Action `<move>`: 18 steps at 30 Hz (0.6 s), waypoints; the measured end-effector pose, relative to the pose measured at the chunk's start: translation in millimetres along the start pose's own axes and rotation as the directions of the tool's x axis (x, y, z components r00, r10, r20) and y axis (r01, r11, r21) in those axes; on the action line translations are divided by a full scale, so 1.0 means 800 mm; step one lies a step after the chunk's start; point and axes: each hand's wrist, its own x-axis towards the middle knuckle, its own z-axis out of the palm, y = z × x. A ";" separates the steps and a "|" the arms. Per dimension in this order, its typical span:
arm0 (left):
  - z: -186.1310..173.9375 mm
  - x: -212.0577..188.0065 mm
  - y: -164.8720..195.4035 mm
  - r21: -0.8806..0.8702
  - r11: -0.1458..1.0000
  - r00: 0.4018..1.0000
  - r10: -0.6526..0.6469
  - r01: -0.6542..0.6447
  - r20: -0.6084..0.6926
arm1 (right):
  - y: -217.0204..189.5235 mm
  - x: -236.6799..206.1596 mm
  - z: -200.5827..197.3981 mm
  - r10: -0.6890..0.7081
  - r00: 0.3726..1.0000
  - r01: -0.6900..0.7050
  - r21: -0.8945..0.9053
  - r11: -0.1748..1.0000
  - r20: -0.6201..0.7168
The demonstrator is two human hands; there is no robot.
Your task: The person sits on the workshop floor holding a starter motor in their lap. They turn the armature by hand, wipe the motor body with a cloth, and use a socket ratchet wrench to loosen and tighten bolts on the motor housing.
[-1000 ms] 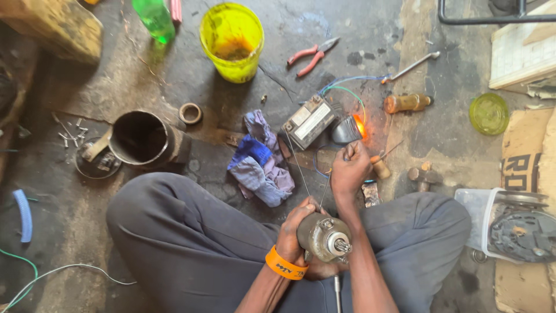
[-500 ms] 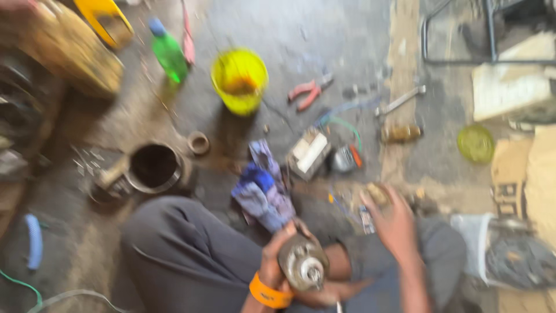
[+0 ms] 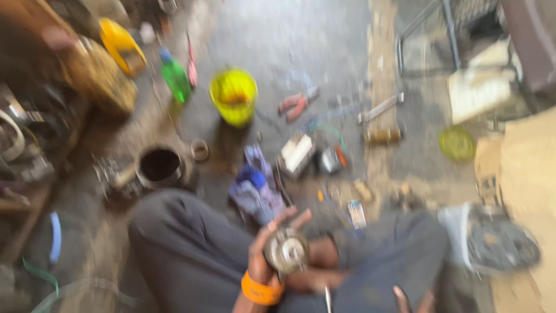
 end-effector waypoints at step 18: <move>0.055 -0.069 -0.033 0.619 0.783 0.989 0.035 0.061 -0.142 | -0.346 -0.078 -0.091 -0.639 0.768 0.283 0.882 0.377 0.026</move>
